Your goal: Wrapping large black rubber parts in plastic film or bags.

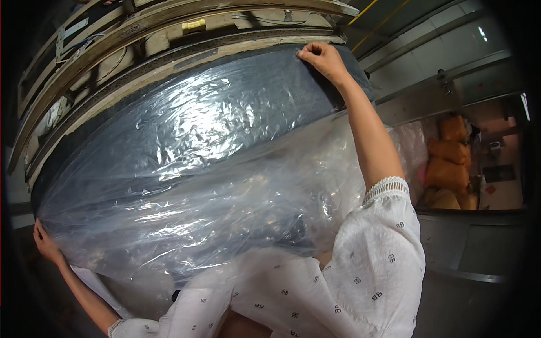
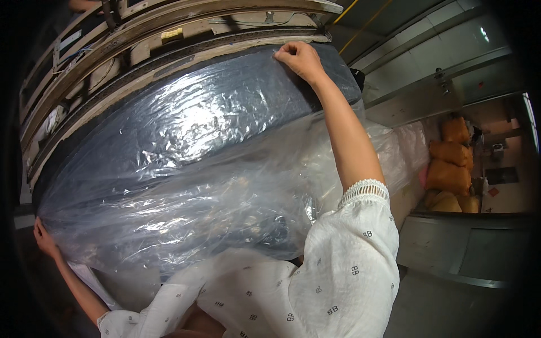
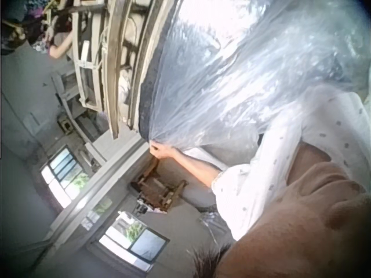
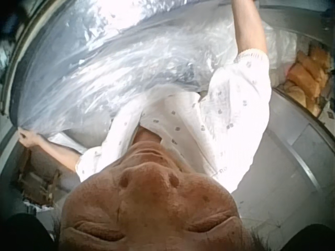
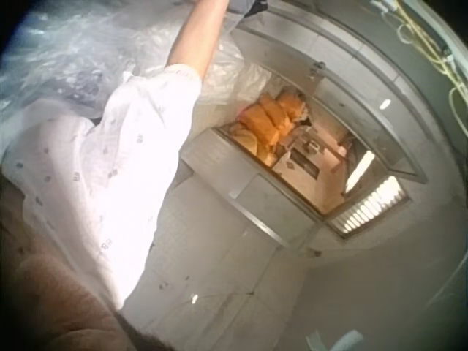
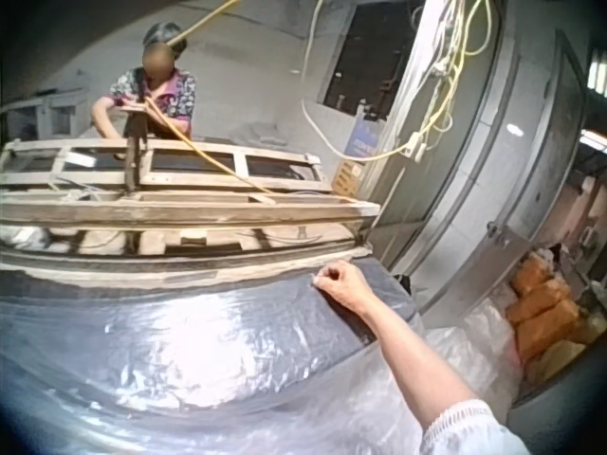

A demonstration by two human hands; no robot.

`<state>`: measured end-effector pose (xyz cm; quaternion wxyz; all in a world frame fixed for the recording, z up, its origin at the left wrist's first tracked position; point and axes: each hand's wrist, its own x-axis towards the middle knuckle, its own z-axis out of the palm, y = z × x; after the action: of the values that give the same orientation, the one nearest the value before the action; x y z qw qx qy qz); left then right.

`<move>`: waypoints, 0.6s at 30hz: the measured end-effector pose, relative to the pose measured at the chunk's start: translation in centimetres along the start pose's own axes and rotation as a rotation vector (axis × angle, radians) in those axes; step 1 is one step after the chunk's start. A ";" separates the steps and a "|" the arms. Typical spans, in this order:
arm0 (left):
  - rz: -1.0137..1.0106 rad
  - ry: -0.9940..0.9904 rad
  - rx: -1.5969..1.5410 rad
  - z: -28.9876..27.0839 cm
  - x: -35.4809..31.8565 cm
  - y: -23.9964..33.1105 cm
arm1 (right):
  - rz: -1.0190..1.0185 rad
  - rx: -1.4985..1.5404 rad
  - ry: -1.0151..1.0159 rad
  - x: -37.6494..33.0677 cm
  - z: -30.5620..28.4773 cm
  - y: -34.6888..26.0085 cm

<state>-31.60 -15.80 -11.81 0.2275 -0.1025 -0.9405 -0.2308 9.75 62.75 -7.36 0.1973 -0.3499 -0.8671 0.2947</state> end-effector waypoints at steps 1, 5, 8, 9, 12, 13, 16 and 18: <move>-0.046 -0.023 -0.006 0.1 -0.2 0.4 | 0.025 0.047 0.008 0.1 0.0 -0.1; 0.037 0.016 -0.203 -3.0 1.4 -7.5 | -0.092 -0.158 0.247 -1.2 3.5 -1.9; -0.034 0.152 -0.197 -10.6 1.8 -12.4 | -0.115 -0.095 0.154 -4.4 3.6 -4.8; -0.010 0.142 -0.195 -12.6 1.6 -12.5 | -0.131 -0.047 0.148 -5.0 3.7 -5.2; -0.063 0.084 -0.153 -16.4 -1.9 -11.1 | -0.095 -0.037 0.128 -5.0 3.5 -5.5; -0.089 0.055 -0.142 -17.2 -2.8 -11.0 | -0.096 -0.031 0.135 -5.0 3.5 -5.4; -0.147 -0.019 -0.218 -20.8 -7.2 -13.4 | -0.116 -0.040 0.150 -4.8 4.4 -6.0; -0.239 -0.115 -0.312 -19.7 -9.3 -14.3 | -0.109 -0.088 0.193 -4.8 3.9 -5.0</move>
<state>-20.22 -38.54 -6.20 0.1257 -0.0374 -0.9102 -0.3930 8.40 54.91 -7.70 0.2800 -0.3375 -0.8738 0.2102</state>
